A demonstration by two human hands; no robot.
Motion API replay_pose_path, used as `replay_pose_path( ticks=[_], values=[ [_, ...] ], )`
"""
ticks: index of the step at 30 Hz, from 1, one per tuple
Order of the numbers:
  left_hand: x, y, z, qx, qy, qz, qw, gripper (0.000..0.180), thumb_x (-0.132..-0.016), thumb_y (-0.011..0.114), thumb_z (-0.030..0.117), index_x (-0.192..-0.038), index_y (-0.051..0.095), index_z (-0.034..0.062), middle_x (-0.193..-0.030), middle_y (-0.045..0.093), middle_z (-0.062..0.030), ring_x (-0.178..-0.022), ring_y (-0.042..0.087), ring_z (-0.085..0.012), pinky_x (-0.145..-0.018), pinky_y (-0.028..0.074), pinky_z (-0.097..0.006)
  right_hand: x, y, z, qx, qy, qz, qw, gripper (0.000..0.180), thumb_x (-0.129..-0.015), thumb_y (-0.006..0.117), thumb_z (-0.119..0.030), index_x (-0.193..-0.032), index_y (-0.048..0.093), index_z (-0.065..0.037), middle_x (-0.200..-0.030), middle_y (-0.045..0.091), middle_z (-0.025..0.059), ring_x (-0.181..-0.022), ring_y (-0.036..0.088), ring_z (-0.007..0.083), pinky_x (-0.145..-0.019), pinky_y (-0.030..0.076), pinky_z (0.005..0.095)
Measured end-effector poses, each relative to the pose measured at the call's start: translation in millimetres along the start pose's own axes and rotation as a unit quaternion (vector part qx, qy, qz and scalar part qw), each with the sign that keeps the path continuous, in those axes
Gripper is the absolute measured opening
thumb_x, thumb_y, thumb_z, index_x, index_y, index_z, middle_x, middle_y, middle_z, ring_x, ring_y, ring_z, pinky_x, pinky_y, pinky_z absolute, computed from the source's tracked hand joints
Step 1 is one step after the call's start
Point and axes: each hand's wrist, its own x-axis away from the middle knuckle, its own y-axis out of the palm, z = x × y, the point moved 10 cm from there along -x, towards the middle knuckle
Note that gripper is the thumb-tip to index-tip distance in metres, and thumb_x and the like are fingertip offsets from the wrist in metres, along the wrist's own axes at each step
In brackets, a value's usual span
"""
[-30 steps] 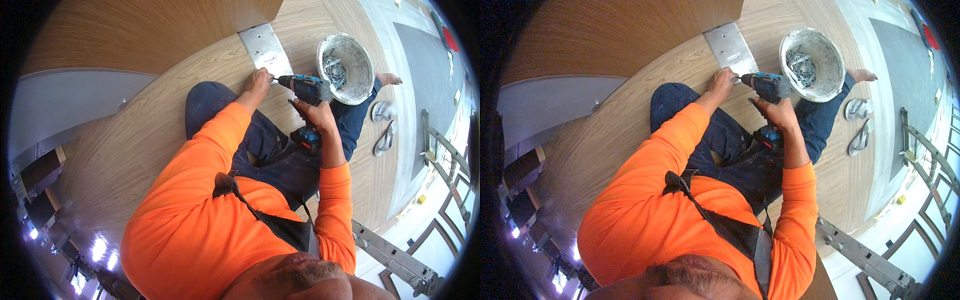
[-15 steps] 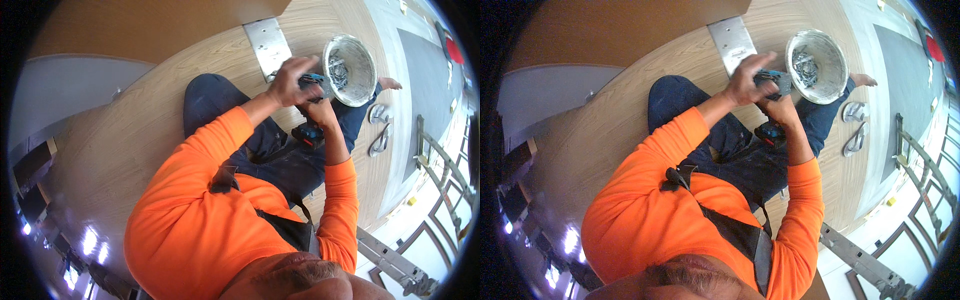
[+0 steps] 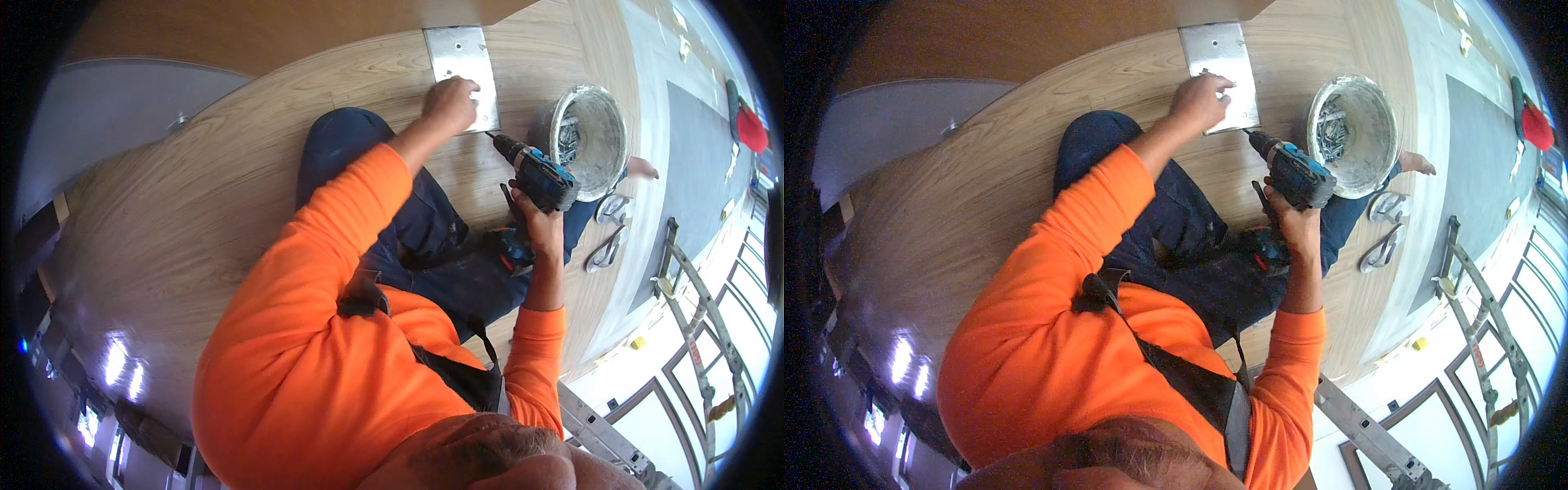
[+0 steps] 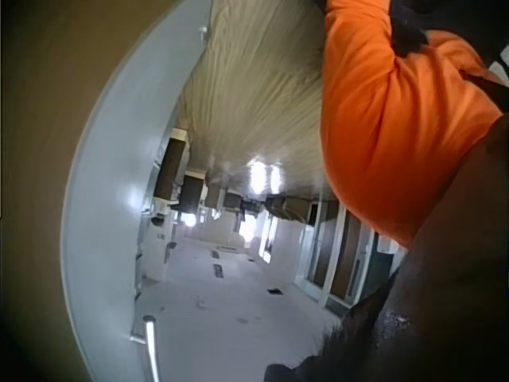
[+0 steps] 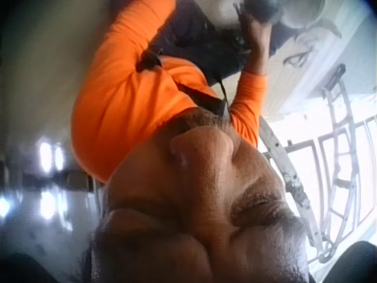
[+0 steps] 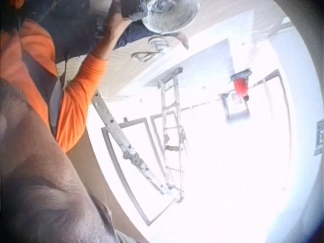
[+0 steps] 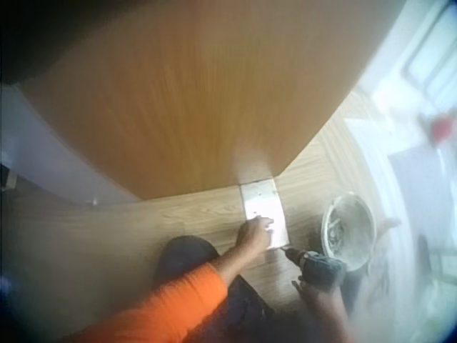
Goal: The person is sitting on the floor and using a cordless drill to attach a metal bracket to a wooden panel. They repeatedly pick up screws from a bucket and drive them into the bracket.
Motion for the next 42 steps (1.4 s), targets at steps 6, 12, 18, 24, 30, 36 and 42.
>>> replay_pose_path(
  ticks=[6, 12, 18, 24, 30, 36, 42],
  values=[
    [4.2, 32.3, -47.8, -0.101, -0.108, -0.181, 0.972, 0.035, -0.082, 0.082, 0.022, -0.116, 0.077, 0.0184, -0.12, 0.073, -0.0125, -0.113, 0.067, -0.0307, -0.099, 0.053, -0.039, -1.5, 13.0, 21.8, -0.059, 0.016, 0.032, 0.998, 0.025, -0.087, 0.077, -0.013, -0.109, 0.071, -0.003, -0.089, 0.069, 0.0024, -0.07, 0.061, 0.0116, -0.059, 0.047, 0.0272],
    [5.9, 54.9, -43.5, -0.119, -0.005, -0.166, 0.979, 0.025, -0.083, 0.08, 0.022, -0.107, 0.081, 0.0192, -0.107, 0.075, -0.0146, -0.103, 0.07, -0.0323, -0.09, 0.055, -0.04, -4.6, 23.7, 4.1, -0.062, -0.023, 0.015, 0.998, 0.025, -0.087, 0.079, -0.013, -0.108, 0.07, -0.003, -0.085, 0.067, 0.0025, -0.066, 0.06, 0.0113, -0.058, 0.048, 0.0276],
    [6.3, 63.2, -51.3, -0.114, 0.006, -0.141, 0.983, 0.019, -0.082, 0.078, 0.016, -0.1, 0.082, 0.0183, -0.098, 0.076, -0.0151, -0.094, 0.072, -0.0331, -0.085, 0.056, -0.04, -4.7, 20.2, -3.0, -0.068, -0.012, 0.011, 0.998, 0.03, -0.086, 0.08, -0.016, -0.11, 0.069, -0.002, -0.086, 0.067, 0.0029, -0.066, 0.06, 0.0115, -0.058, 0.049, 0.0278],
    [5.6, 63.3, -47.3, -0.099, 0.01, -0.141, 0.985, 0.017, -0.08, 0.077, 0.011, -0.095, 0.083, 0.0167, -0.097, 0.076, -0.0155, -0.095, 0.071, -0.0335, -0.087, 0.056, -0.041, -5.1, 23.8, -2.7, -0.066, 0.003, -0.002, 0.998, 0.033, -0.086, 0.081, -0.015, -0.113, 0.068, -0.003, -0.088, 0.067, 0.0024, -0.068, 0.06, 0.0112, -0.058, 0.049, 0.028],
    [0.9, 79.0, -71.3, -0.101, 0.008, -0.142, 0.985, 0.024, -0.084, 0.07, 0.007, -0.099, 0.082, 0.022, -0.099, 0.075, -0.013, -0.096, 0.072, -0.0311, -0.082, 0.058, -0.04, -13.7, 24.3, -3.6, -0.045, -0.026, -0.014, 0.999, 0.03, -0.087, 0.08, -0.014, -0.112, 0.067, -0.003, -0.088, 0.067, 0.0021, -0.069, 0.06, 0.0112, -0.059, 0.049, 0.0273],
    [9.5, 58.1, -33.8, -0.124, 0.04, -0.166, 0.977, 0.019, -0.081, 0.076, 0.009, -0.098, 0.082, 0.0155, -0.097, 0.076, -0.0157, -0.096, 0.071, -0.0336, -0.086, 0.056, -0.041, -23.1, 24.4, -1.6, -0.005, 0.027, -0.072, 0.997, 0.04, -0.085, 0.077, -0.003, -0.123, 0.064, -0.005, -0.104, 0.068, 0.0033, -0.085, 0.063, 0.0145, -0.073, 0.053, 0.0294],
    [7.7, 61.7, -32.4, -0.095, 0.071, -0.146, 0.982, 0.017, -0.08, 0.071, 0.003, -0.09, 0.081, 0.0138, -0.096, 0.074, -0.0182, -0.095, 0.07, -0.035, -0.084, 0.054, -0.042, -31.3, 42.2, -76.6, 0.131, -0.175, -0.146, 0.965, 0.043, -0.081, 0.077, -0.001, -0.123, 0.065, -0.003, -0.108, 0.071, 0.0048, -0.092, 0.065, 0.0156, -0.082, 0.054, 0.0319]
  ],
)
